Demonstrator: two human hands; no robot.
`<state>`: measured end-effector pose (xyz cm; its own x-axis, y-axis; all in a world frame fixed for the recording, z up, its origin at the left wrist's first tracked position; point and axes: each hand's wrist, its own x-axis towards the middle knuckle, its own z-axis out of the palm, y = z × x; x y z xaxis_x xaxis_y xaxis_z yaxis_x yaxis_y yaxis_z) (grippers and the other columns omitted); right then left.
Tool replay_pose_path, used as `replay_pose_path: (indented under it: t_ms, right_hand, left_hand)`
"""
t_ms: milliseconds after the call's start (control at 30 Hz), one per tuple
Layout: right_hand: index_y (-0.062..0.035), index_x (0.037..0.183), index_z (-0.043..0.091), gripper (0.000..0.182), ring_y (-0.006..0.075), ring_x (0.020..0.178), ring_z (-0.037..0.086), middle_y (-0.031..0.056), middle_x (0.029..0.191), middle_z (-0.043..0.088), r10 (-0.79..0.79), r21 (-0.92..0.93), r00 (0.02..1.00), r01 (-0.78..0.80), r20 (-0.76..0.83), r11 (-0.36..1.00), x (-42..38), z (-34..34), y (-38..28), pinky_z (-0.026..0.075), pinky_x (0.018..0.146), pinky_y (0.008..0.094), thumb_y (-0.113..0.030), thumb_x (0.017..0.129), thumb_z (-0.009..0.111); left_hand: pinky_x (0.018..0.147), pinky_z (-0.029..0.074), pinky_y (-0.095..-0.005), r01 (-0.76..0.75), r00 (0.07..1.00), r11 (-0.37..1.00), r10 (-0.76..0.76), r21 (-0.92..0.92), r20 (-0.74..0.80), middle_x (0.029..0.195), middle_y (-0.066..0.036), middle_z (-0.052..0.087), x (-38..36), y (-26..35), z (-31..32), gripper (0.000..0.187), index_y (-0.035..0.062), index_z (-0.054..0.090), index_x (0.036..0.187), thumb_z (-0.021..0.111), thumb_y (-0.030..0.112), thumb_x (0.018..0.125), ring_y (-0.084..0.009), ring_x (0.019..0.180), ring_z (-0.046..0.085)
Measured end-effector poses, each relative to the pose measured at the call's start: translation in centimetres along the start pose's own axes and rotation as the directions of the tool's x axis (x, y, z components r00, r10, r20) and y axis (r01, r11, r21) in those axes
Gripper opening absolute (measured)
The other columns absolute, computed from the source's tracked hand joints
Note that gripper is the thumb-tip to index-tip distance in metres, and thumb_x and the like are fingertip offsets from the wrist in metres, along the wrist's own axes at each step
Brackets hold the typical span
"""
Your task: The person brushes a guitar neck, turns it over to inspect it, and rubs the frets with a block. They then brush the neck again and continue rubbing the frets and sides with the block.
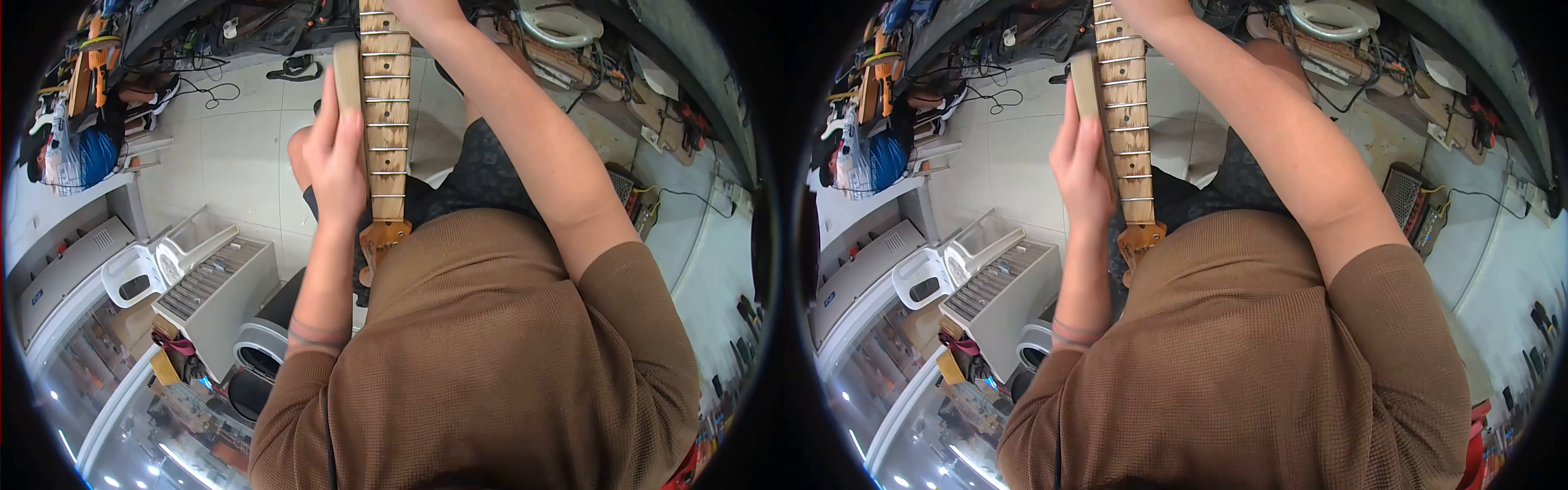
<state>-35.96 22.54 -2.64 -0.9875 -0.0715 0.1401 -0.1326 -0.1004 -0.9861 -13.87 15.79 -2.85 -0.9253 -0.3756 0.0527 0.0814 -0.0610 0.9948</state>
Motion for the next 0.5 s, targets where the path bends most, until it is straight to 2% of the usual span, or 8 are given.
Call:
replay_pose_path:
  t_ms: [67,167,233,367,433,500]
  right_hand:
    - [0.0064,0.096,0.069,0.062,0.0276,0.073,0.067,0.0145,0.077,0.069,0.004,0.066,1.000,-0.005,0.026,0.998,0.0,0.0,0.1,0.054,0.074,0.0465,-0.050,0.119,0.054]
    - [0.0068,0.097,0.070,0.062,0.0273,0.072,0.066,0.0148,0.077,0.069,0.029,0.050,0.995,-0.034,0.091,0.998,-0.4,-0.8,-0.8,0.054,0.074,0.0462,-0.050,0.118,0.054]
    - [0.0069,0.097,0.070,0.063,0.0281,0.072,0.067,0.0155,0.078,0.069,0.023,0.039,0.997,-0.026,0.075,0.999,-0.3,-0.3,-0.5,0.054,0.074,0.0465,-0.050,0.118,0.054]
    - [0.0076,0.098,0.070,0.065,0.0323,0.074,0.069,0.0187,0.079,0.071,-0.030,-0.035,0.999,0.030,-0.013,0.999,0.2,-0.1,0.8,0.054,0.075,0.0483,-0.052,0.118,0.053]
    - [0.0082,0.099,0.070,0.065,0.0341,0.076,0.070,0.0200,0.080,0.071,-0.032,-0.017,0.999,0.032,0.000,0.999,0.4,0.0,0.1,0.055,0.077,0.0491,-0.052,0.118,0.053]
    - [0.0088,0.100,0.070,0.066,0.0360,0.078,0.071,0.0213,0.081,0.072,-0.008,-0.010,1.000,0.008,0.002,1.000,-0.5,-0.6,-0.1,0.055,0.078,0.0498,-0.052,0.118,0.053]
  left_hand:
    - [0.120,0.045,-0.0307,-0.016,1.000,1.000,0.016,-0.017,0.004,0.163,-0.020,0.059,1.9,0.8,0.6,0.062,-0.0145,0.036,0.170,0.052,0.012,0.116,-0.0194,0.143,0.060]
    - [0.121,0.044,-0.0314,-0.001,1.000,0.999,0.000,-0.041,-0.027,0.166,-0.022,0.057,1.6,0.8,0.3,0.062,-0.0136,0.035,0.171,0.052,0.011,0.116,-0.0203,0.144,0.059]
    - [0.120,0.045,-0.0310,-0.020,1.000,0.979,0.016,0.203,0.023,0.162,-0.022,0.061,-2.9,-1.6,-2.5,0.062,-0.0108,0.038,0.170,0.055,0.013,0.116,-0.0197,0.141,0.062]
    - [0.113,0.049,-0.0299,-0.017,0.999,0.985,0.023,0.171,-0.034,0.150,-0.018,0.070,-0.8,-0.6,-0.1,0.059,-0.0093,0.043,0.169,0.054,0.011,0.115,-0.0169,0.130,0.066]
    - [0.109,0.051,-0.0292,-0.044,0.995,0.987,0.058,0.152,-0.087,0.142,-0.016,0.075,1.4,0.5,0.9,0.057,-0.0082,0.046,0.168,0.054,0.010,0.114,-0.0150,0.122,0.069]
    - [0.110,0.051,-0.0303,-0.056,0.996,0.994,0.062,0.098,-0.064,0.144,-0.017,0.074,3.7,1.0,1.6,0.058,-0.0081,0.045,0.168,0.054,0.011,0.114,-0.0152,0.123,0.069]
